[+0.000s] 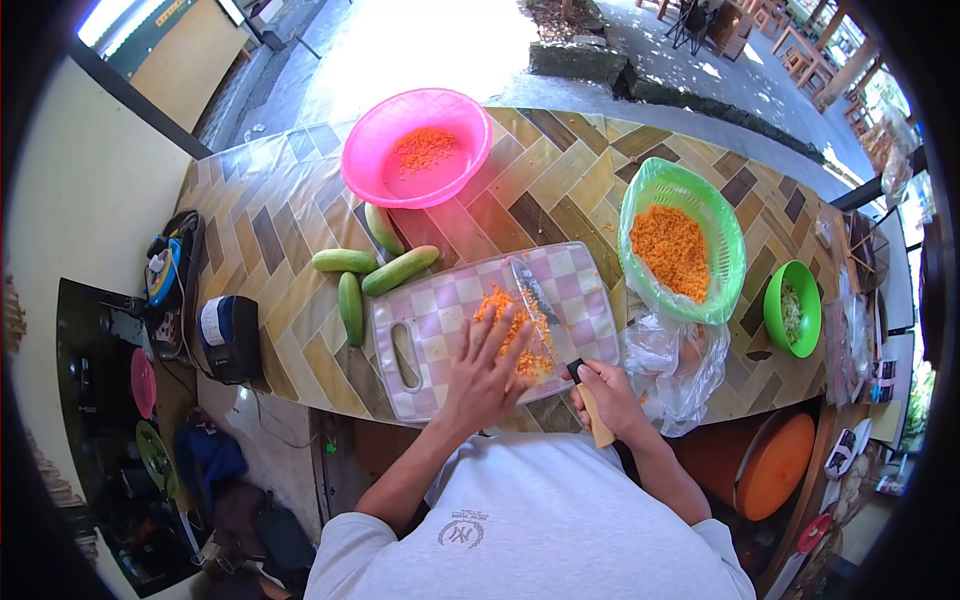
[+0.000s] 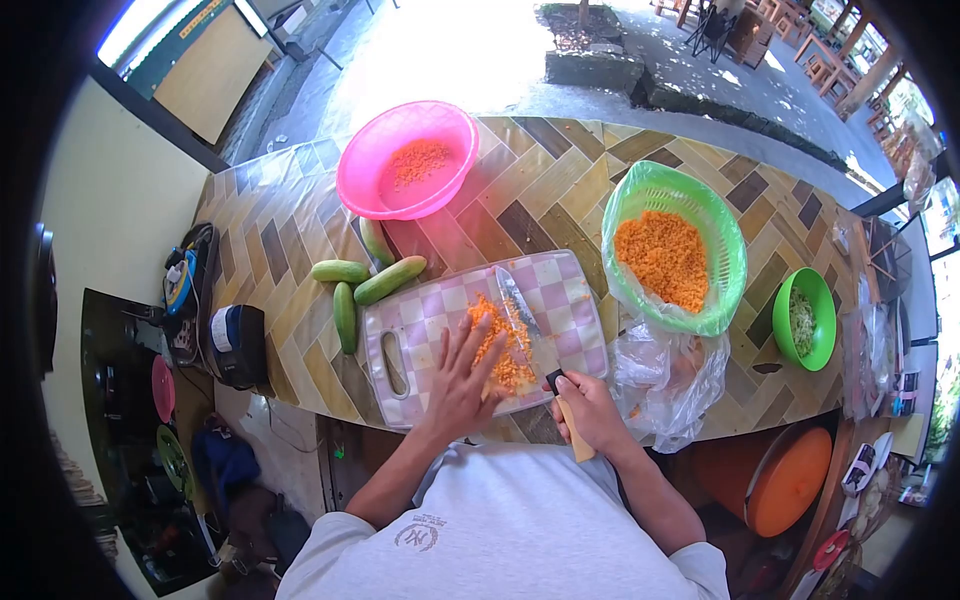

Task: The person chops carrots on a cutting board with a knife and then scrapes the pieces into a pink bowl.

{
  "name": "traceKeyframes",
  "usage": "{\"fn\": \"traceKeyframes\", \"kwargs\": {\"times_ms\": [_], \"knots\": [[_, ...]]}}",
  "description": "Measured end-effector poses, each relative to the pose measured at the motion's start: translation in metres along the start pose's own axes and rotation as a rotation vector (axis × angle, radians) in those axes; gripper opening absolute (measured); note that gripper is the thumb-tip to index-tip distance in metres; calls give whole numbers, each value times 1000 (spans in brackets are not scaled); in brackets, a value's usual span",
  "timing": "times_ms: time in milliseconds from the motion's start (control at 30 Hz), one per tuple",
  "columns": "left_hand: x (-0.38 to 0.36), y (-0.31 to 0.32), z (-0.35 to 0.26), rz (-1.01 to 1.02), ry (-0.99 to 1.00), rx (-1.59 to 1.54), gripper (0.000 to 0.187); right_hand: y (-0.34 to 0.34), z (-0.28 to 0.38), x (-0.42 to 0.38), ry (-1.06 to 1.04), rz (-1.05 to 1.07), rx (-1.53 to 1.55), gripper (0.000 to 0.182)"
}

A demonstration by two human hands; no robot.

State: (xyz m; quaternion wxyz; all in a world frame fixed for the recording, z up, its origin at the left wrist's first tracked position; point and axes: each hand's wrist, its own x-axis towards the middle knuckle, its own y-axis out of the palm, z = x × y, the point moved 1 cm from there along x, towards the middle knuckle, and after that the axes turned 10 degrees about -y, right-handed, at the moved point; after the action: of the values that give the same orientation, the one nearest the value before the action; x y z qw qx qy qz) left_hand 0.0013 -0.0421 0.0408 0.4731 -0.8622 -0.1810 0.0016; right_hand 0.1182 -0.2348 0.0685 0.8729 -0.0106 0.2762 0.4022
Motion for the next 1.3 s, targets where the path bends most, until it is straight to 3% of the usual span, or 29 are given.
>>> {"fn": "traceKeyframes", "kwargs": {"times_ms": [100, 300, 467, 667, 767, 867, 967, 1067, 1200, 1300], "knots": [[-12, 18, -10, 95, 119, 82, 67, -1, 5, -1, 54, 51, 33, 30], [-3, 27, 7, 148, -15, 140, 75, -1, 13, -10, 60, 132, -112, 30], [15, 10, 27, 53, -169, 228, 77, -12, 22, -26, 67, 182, -192, 27], [18, 13, 37, 82, -250, 308, 79, -33, 40, -44, 123, 154, -246, 28], [13, 12, 26, -43, -252, 422, 73, -47, 42, -48, 108, 151, -237, 26], [-1, 7, 11, -114, -242, 43, 66, -43, 36, -49, -360, 92, -835, 29], [-2, 5, -17, -261, -63, -23, 61, -20, 50, -57, -497, 9, -1335, 35], [-2, 4, -41, -63, 42, -21, 70, -3, 71, -56, -540, 121, -1594, 44], [-1, 20, -53, 128, 123, 44, 81, 6, 74, -47, -624, 161, -1681, 33], [-1, 20, -48, 183, 42, 6, 81, 8, 75, -47, -657, 135, -1725, 37]]}}
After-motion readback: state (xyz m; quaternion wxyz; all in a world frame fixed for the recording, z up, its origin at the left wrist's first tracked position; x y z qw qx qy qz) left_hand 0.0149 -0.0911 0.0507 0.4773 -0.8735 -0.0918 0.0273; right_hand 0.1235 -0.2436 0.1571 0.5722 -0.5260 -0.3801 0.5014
